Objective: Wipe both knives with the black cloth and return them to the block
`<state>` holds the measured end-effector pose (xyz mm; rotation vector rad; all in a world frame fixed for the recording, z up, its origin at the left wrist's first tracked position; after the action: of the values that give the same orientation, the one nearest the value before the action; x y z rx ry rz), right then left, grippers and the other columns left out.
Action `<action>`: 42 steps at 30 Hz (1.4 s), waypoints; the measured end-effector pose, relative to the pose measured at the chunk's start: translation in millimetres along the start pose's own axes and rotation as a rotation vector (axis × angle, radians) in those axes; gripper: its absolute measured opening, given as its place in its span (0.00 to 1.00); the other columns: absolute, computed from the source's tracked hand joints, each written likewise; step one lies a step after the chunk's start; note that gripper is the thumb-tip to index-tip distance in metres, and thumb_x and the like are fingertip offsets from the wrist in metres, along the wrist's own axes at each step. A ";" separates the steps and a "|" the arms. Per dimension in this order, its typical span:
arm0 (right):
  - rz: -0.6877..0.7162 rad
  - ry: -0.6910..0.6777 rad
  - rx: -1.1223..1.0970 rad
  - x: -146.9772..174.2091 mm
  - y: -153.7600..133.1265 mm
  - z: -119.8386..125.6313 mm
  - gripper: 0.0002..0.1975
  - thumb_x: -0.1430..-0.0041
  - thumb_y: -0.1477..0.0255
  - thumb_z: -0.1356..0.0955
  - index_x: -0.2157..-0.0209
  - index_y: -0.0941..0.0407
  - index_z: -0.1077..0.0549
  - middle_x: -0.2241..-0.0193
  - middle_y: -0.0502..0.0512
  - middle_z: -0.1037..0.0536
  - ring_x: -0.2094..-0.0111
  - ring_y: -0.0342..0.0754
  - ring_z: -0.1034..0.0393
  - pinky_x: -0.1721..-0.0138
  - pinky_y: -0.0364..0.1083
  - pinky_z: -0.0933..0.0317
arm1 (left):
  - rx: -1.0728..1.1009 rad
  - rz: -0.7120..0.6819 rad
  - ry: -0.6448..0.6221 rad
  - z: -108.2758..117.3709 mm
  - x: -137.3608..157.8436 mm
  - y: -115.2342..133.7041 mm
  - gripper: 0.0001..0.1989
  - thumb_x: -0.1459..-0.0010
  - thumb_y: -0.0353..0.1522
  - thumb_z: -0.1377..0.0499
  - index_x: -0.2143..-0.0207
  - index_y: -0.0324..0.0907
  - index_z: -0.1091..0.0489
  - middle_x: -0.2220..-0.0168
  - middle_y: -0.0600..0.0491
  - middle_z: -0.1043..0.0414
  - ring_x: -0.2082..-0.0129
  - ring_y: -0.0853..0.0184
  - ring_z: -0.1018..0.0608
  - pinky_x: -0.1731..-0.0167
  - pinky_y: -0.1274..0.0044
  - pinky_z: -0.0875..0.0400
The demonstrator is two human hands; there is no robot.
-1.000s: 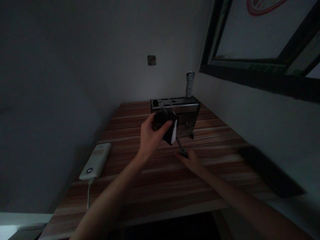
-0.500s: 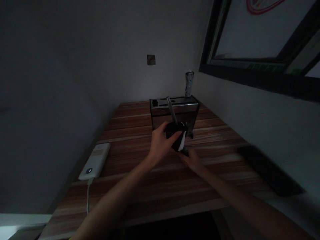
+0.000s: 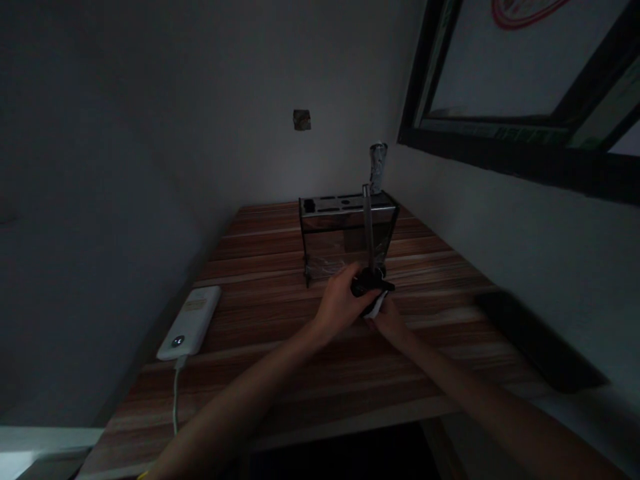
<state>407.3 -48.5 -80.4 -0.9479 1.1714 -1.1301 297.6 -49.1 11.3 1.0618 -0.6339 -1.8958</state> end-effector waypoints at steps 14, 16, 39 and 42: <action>-0.014 -0.056 0.022 -2.2 1.8 -3.3 0.08 0.56 0.66 0.36 0.79 0.57 0.31 0.85 0.50 0.31 0.80 0.44 0.37 0.79 0.42 0.42 | -0.035 0.034 -0.018 4.2 -1.8 -2.4 0.12 0.52 0.33 0.37 0.63 0.41 0.32 0.67 0.52 0.27 0.67 0.65 0.25 0.68 0.76 0.34; -0.042 -0.064 0.028 -2.0 6.0 -3.8 0.10 0.55 0.64 0.36 0.80 0.56 0.32 0.87 0.49 0.34 0.81 0.45 0.37 0.79 0.41 0.43 | -0.034 0.036 -0.007 5.1 -1.6 -3.0 0.12 0.52 0.34 0.37 0.64 0.41 0.32 0.67 0.52 0.26 0.66 0.65 0.25 0.68 0.77 0.33; -0.012 -0.113 0.227 1.8 -2.8 -9.9 0.20 0.48 0.56 0.36 0.84 0.55 0.41 0.89 0.45 0.41 0.85 0.40 0.47 0.84 0.40 0.54 | 0.209 0.055 0.267 78.6 -22.2 14.1 0.11 0.57 0.33 0.36 0.69 0.40 0.31 0.71 0.54 0.27 0.70 0.68 0.27 0.69 0.78 0.33; 0.003 -0.123 0.251 2.3 -5.4 -10.5 0.20 0.48 0.56 0.36 0.83 0.55 0.39 0.88 0.45 0.42 0.84 0.40 0.47 0.83 0.40 0.54 | 0.236 0.045 0.306 92.0 -22.5 20.4 0.11 0.57 0.33 0.36 0.69 0.40 0.31 0.72 0.55 0.28 0.70 0.68 0.27 0.70 0.78 0.34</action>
<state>396.1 -51.7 -77.3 -0.8097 0.9075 -1.1688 233.6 -38.0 83.2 1.4413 -0.7076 -1.6021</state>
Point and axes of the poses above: each hand's wrist, its own x-axis away from the middle knuckle, its own z-axis out of the back of the hand, y = z × x, the point moved 6 cm from there along -x, towards the middle knuckle
